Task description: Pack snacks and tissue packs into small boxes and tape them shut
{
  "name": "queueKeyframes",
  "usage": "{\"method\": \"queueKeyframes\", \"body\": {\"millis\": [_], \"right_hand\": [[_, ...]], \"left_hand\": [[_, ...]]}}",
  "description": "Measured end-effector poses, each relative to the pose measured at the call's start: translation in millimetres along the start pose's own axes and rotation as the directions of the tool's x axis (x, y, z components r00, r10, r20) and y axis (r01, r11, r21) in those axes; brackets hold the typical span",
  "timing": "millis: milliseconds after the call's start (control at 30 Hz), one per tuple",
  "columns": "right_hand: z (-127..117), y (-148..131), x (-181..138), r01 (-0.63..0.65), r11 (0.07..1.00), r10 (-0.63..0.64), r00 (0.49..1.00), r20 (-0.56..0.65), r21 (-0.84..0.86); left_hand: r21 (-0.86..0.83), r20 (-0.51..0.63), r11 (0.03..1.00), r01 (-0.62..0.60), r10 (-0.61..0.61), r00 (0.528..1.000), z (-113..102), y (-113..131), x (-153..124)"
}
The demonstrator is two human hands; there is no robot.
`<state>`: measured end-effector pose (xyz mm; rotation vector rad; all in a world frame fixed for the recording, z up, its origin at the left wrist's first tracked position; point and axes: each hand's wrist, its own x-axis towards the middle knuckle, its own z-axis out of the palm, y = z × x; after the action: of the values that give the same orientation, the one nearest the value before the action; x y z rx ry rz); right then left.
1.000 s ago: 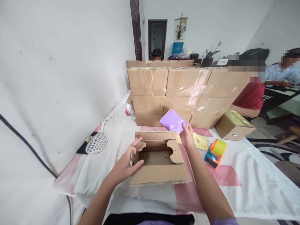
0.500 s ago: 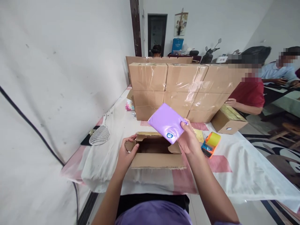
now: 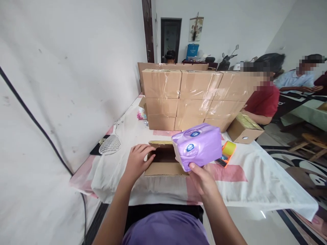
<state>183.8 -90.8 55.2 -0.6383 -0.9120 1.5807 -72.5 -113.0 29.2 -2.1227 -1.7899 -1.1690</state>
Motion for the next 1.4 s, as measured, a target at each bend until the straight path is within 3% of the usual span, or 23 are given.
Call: {"method": "queueKeyframes", "body": {"millis": [100, 200, 333, 400, 567, 800, 1000, 1233, 1400], "right_hand": [[8, 4, -8, -0.023, 0.995, 0.029, 0.998, -0.058, 0.099], [18, 2, -13, -0.055, 0.981, 0.079, 0.989, -0.124, 0.185], [23, 3, -13, -0.083, 0.971, 0.121, 0.979, -0.163, 0.224], [23, 6, -12, -0.097, 0.973, 0.137, 0.973, -0.186, 0.21], [28, 15, -13, -0.126, 0.976, 0.17, 0.948, -0.267, 0.175], [27, 23, -13, -0.085, 0.979, 0.132, 0.957, -0.259, 0.183], [23, 23, -7, -0.057, 0.984, 0.09, 0.977, -0.193, 0.17], [24, 24, -4, -0.092, 0.98, 0.121, 0.98, -0.16, 0.174], [26, 29, -2, -0.101, 0.979, 0.127, 0.981, -0.144, 0.175]], "left_hand": [[0.068, 0.148, 0.984, -0.167, 0.155, 0.977, -9, -1, 9], [0.117, 0.207, 0.943, -0.312, 0.284, 0.936, -15, 0, 15], [0.161, 0.345, 0.818, -0.552, 0.477, 0.808, -19, -1, 21], [0.198, 0.407, 0.794, -0.574, 0.466, 0.785, -20, -2, 24], [0.397, 0.412, 0.829, -0.394, 0.223, 0.883, -22, 1, 22], [0.465, 0.287, 0.868, -0.177, 0.041, 0.957, -13, 3, -2], [0.447, 0.21, 0.891, -0.077, -0.021, 0.977, 2, -2, -13], [0.549, 0.128, 0.835, -0.041, -0.035, 0.991, -6, 1, -2], [0.46, -0.09, 0.883, 0.096, -0.062, 0.994, -4, 25, 3]]}}
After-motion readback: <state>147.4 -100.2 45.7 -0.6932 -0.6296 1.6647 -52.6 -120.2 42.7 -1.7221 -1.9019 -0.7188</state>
